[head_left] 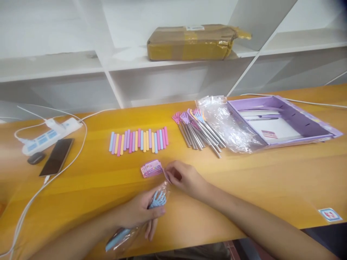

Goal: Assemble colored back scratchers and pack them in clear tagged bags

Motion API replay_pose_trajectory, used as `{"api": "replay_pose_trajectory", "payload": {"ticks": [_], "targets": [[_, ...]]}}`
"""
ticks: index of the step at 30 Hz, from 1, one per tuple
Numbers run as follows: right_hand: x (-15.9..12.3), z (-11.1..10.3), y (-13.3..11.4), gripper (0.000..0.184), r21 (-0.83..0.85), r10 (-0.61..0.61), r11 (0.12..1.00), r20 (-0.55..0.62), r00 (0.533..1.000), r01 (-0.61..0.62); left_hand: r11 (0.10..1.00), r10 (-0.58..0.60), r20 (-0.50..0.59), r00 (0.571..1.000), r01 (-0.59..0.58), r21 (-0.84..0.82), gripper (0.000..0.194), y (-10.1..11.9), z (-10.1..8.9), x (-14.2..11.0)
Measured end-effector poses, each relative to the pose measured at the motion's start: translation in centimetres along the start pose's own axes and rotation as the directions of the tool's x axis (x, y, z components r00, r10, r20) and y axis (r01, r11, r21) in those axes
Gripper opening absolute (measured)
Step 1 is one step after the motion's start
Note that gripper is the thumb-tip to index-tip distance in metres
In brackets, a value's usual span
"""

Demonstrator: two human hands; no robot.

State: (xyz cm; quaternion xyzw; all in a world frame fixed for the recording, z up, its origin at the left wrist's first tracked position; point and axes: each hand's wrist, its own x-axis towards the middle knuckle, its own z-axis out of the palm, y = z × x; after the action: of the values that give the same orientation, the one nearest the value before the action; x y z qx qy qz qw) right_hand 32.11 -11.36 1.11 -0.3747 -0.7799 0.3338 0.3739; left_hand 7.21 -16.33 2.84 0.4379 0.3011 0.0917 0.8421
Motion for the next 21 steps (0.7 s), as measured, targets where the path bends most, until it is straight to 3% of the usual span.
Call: {"api": "replay_pose_trajectory", "payload": {"ticks": [3, 5, 9, 14, 18, 21], "targets": [[0.6, -1.1, -0.5, 0.013, 0.048, -0.073, 0.997, 0.153, 0.986, 0.066, 0.998, 0.056, -0.024, 0.998, -0.057, -0.019, 0.116, 0.0, -0.1, 0.1], [0.9, -1.6, -0.8, 0.017, 0.125, -0.036, 0.992, 0.21, 0.977, 0.01, 0.998, 0.059, -0.04, 0.997, -0.06, -0.002, 0.109, 0.1, -0.3, 0.1], [1.1, -1.4, -0.4, 0.025, 0.286, 0.1, 0.945, 0.208, 0.973, -0.158, 0.998, 0.054, -0.052, 0.997, -0.053, 0.016, 0.104, 0.3, -0.5, -0.1], [1.1, -0.5, 1.2, 0.039, 0.573, 0.212, 0.759, 0.228, 0.95, -0.307, 0.996, 0.086, -0.087, 0.992, -0.084, 0.03, 0.105, 0.5, -0.3, -0.3], [1.2, -0.5, 1.7, 0.042, 0.616, 0.264, 0.701, 0.245, 0.933, -0.36, 0.996, 0.083, -0.068, 0.994, -0.08, 0.042, 0.106, 0.6, -0.3, -0.4], [1.3, -0.7, 1.5, 0.037, 0.613, 0.253, 0.717, 0.215, 0.943, -0.332, 0.996, 0.083, -0.073, 0.994, -0.08, 0.046, 0.107, 0.5, -0.3, -0.4]]}}
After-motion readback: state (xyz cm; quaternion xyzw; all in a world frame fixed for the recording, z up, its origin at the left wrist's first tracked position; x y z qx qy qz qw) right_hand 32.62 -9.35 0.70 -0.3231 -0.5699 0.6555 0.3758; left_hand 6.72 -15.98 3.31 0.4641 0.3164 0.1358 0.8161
